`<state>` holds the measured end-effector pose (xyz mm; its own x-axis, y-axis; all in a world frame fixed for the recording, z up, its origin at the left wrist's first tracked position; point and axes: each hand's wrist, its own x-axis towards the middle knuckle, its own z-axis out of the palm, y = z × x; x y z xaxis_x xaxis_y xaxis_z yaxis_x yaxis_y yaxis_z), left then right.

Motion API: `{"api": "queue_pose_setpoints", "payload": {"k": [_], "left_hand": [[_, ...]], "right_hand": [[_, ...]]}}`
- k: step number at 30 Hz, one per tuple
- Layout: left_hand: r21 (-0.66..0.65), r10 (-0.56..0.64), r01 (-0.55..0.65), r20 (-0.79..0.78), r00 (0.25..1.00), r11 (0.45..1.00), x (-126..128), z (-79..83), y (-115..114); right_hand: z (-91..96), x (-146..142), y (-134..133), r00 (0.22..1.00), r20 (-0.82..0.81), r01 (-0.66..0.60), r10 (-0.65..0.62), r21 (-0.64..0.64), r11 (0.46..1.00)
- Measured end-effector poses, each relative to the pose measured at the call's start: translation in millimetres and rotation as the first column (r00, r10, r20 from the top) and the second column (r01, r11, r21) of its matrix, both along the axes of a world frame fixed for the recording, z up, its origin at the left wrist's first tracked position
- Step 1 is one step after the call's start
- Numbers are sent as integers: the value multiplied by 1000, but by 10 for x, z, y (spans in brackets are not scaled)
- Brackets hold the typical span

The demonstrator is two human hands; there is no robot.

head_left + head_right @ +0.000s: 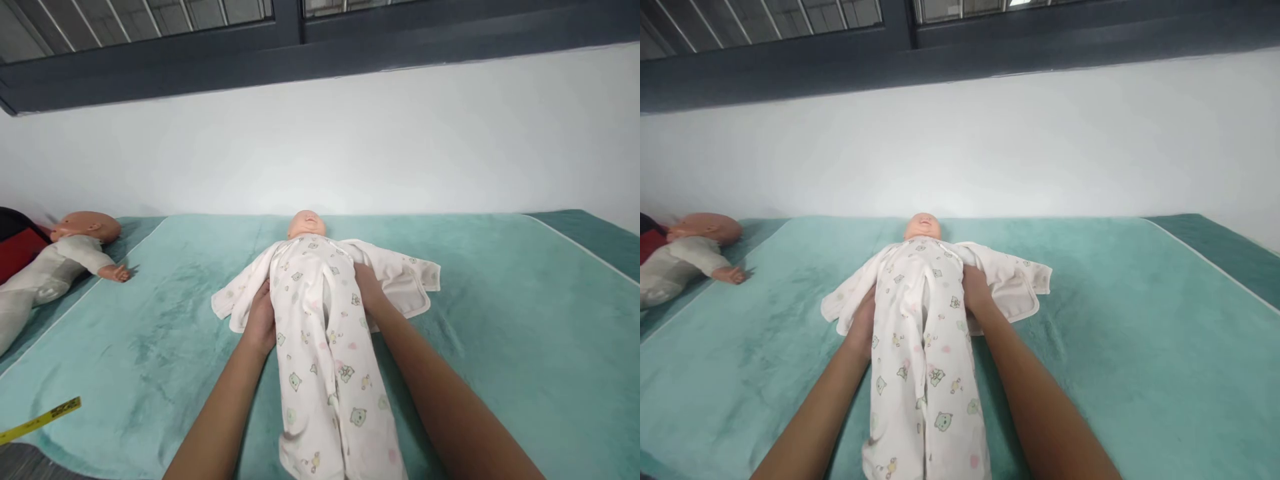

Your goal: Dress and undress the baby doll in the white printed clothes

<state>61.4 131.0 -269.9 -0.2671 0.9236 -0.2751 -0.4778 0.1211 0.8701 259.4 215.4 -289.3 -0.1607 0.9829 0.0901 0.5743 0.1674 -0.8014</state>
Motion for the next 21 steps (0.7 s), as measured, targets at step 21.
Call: {"api": "queue_pose_setpoints", "payload": {"k": [21], "left_hand": [[52, 153, -144, -272, 950, 988, 35, -14, 49]], "right_hand": [[52, 186, 168, 998, 34, -60, 52, 270, 961]]}}
